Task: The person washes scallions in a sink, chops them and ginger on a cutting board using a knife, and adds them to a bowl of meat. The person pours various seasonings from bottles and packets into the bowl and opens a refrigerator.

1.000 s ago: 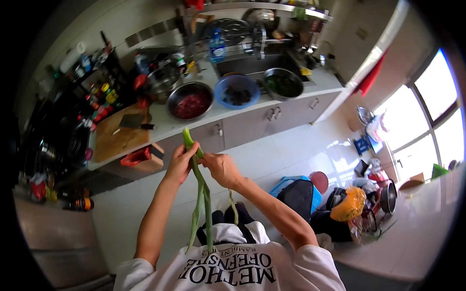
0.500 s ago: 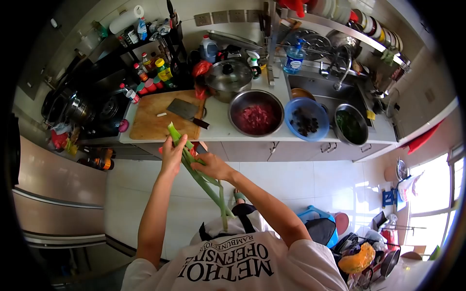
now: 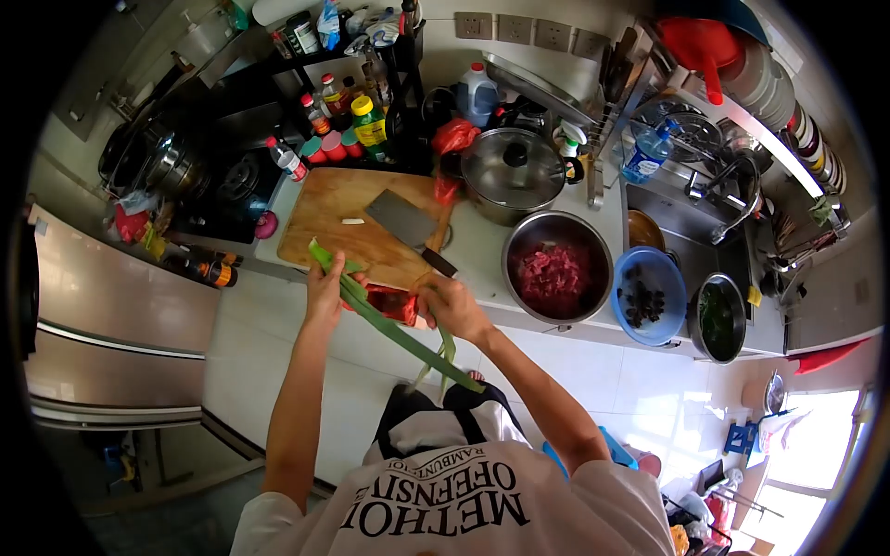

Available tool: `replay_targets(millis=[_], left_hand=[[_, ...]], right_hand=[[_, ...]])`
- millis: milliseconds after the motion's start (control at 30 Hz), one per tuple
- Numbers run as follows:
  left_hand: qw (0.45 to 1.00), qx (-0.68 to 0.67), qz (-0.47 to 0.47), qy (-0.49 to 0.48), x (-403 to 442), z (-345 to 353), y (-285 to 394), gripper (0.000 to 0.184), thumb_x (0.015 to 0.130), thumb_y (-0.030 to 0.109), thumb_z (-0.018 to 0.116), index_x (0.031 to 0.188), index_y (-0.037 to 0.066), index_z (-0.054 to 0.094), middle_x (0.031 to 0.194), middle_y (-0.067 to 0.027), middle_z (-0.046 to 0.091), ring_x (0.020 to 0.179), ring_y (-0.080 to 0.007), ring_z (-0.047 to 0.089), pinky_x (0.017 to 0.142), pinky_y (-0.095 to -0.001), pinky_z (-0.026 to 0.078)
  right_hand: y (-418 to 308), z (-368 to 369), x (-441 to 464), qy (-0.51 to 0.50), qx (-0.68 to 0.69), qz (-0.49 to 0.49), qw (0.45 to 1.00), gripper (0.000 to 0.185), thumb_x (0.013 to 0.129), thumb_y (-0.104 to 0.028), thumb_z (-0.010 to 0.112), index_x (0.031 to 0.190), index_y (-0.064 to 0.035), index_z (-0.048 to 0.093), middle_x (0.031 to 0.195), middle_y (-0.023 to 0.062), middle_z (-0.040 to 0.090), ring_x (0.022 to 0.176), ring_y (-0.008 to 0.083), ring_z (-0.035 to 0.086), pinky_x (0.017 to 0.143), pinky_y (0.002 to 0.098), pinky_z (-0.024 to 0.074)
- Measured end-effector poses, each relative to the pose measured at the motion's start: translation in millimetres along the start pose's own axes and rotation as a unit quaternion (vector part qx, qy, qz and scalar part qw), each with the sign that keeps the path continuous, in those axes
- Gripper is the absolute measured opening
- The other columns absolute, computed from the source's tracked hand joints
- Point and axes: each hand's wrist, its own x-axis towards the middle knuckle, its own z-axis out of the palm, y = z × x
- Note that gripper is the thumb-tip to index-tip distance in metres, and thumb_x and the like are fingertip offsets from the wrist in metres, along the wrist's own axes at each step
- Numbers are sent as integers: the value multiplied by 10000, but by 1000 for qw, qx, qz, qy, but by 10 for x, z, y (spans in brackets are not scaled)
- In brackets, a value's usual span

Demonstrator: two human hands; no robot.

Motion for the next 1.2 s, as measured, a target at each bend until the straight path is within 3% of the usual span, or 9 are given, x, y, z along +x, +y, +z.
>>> replay_targets(millis=[33,100,267,500,700,800,900,1067,1200], left_hand=[[1000,-18,-16,-7,41,-10,24,226,985,212,578,1069,43,455,832,-103,576,694,-245,658,572,-409,592],[997,-59,-37,-21,199,-29,77,230,986,191,571,1111,52,436,903,-122,581,765,-274,681,605,-419,598],[989,-103,-91,-58,436,-151,304,295,977,109,567,1233,93,421,1076,-133,569,937,-267,665,710,-446,588],[991,-42,-81,-93,1048,-591,442,240,972,159,581,1169,75,472,970,-59,603,929,-180,619,714,-335,521],[970,179,17,-164,1363,-900,589,214,977,291,586,952,90,515,739,14,521,677,-90,508,581,-256,409],[989,80,-29,-124,1512,-971,466,263,997,336,545,886,103,493,692,34,444,596,-86,436,498,-264,356],[986,-111,-124,-6,2345,-1503,-47,244,1005,324,531,880,120,482,689,28,421,591,-94,428,493,-269,359],[979,-72,-143,-128,1919,-1591,84,211,990,284,562,874,129,477,700,22,447,607,-104,461,490,-289,403],[971,29,-156,-179,1771,-1768,-123,239,950,291,630,843,119,504,730,11,523,632,-105,508,507,-288,433]], right_hand=[[-99,21,31,-50,19,75,996,183,966,-103,518,971,22,651,790,126,657,698,226,632,687,325,507],[-42,333,146,34,-38,-161,986,184,908,-218,651,959,-52,710,845,121,692,763,211,683,672,336,529],[-333,888,534,144,-417,-181,879,356,805,-298,741,1038,-47,643,912,131,635,716,286,656,544,396,517],[-367,1520,1375,107,-511,-130,843,214,890,-222,599,915,-11,575,785,162,634,688,300,657,515,431,508],[-676,1631,1742,35,-237,-2,971,160,895,-177,578,900,-18,596,660,198,625,701,341,656,542,446,488],[-390,1792,1865,95,-412,-114,899,101,879,-131,597,875,-32,612,703,174,631,690,348,641,569,431,485],[-679,1764,1606,192,-339,-249,887,42,865,-72,601,847,-35,605,739,158,624,690,334,631,582,409,489],[-424,1559,1579,284,-123,-171,935,119,983,-21,455,904,-10,544,652,55,540,590,139,518,534,292,416],[-183,1722,1517,280,-85,-132,947,74,941,-47,550,875,-20,570,689,129,563,596,279,570,568,344,467]])
